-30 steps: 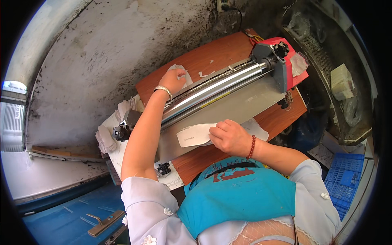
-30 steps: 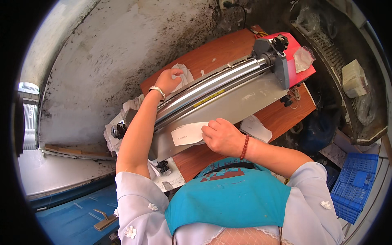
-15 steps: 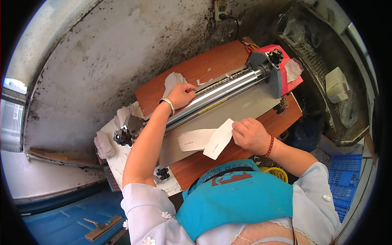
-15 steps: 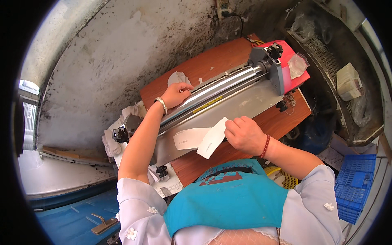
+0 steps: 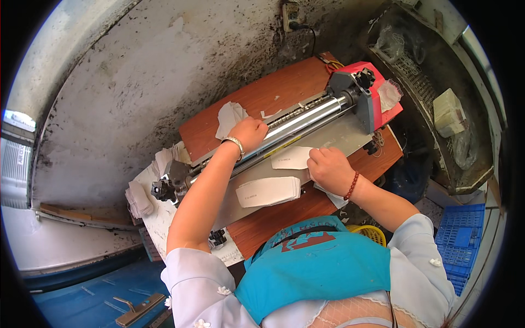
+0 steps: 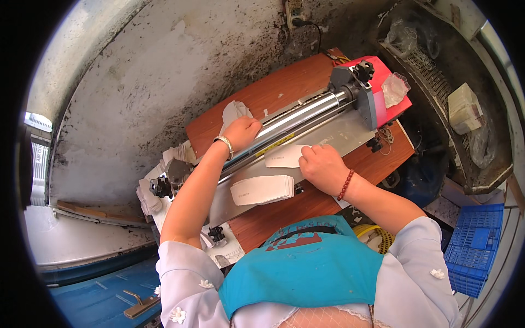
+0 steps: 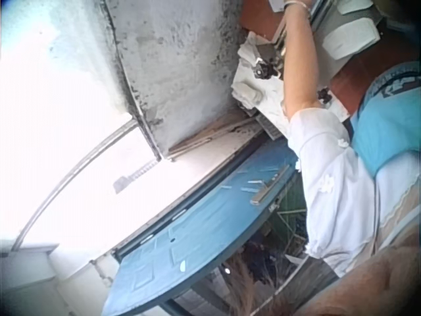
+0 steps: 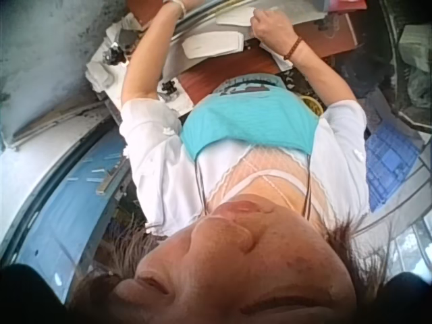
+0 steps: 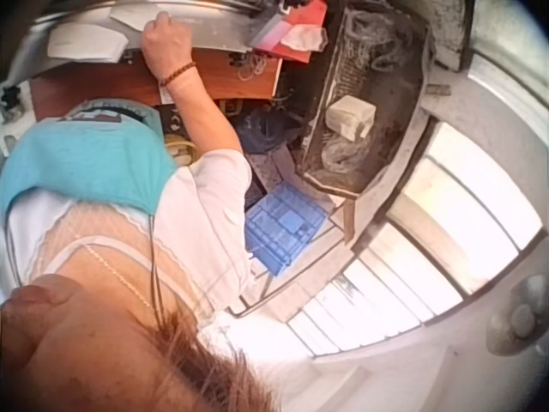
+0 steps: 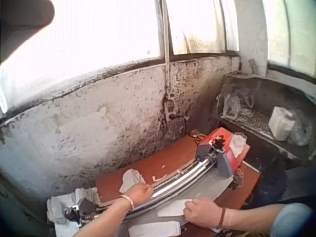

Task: The person applies adhesive to shoe upper components using a roller machine.

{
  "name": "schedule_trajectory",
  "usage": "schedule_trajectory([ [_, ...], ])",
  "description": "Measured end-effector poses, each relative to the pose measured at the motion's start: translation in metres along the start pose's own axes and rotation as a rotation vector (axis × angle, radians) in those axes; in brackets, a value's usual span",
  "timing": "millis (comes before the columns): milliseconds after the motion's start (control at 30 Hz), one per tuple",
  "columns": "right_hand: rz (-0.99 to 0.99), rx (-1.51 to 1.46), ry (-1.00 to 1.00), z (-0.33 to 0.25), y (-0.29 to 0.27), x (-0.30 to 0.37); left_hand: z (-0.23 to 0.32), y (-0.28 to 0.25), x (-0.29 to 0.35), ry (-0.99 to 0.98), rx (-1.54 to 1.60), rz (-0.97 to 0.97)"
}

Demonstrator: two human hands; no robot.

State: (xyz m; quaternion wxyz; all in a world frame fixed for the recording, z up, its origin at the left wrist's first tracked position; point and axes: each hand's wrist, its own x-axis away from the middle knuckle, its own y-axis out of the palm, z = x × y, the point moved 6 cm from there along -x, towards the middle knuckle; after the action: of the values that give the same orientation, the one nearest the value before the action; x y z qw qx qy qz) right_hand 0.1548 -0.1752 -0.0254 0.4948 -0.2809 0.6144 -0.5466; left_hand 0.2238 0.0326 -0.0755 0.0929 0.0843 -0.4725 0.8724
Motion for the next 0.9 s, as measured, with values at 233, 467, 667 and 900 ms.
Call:
schedule_trajectory([
  [233,0.105,-0.226,0.137,0.010,0.013,-0.026,-0.025,0.011,-0.017,-0.196,0.251,-0.126],
  [467,0.081,-0.644,-0.031,-0.041,-0.010,-0.021,-0.057,-0.033,-0.031,-0.151,0.323,0.303],
  [667,0.078,-0.541,-0.135,-0.050,-0.005,-0.017,-0.107,-0.078,-0.019,-0.358,0.239,0.666],
  [900,0.064,-0.688,-0.117,-0.047,-0.004,-0.020,-0.138,-0.017,-0.028,-0.336,-0.191,-0.063],
])
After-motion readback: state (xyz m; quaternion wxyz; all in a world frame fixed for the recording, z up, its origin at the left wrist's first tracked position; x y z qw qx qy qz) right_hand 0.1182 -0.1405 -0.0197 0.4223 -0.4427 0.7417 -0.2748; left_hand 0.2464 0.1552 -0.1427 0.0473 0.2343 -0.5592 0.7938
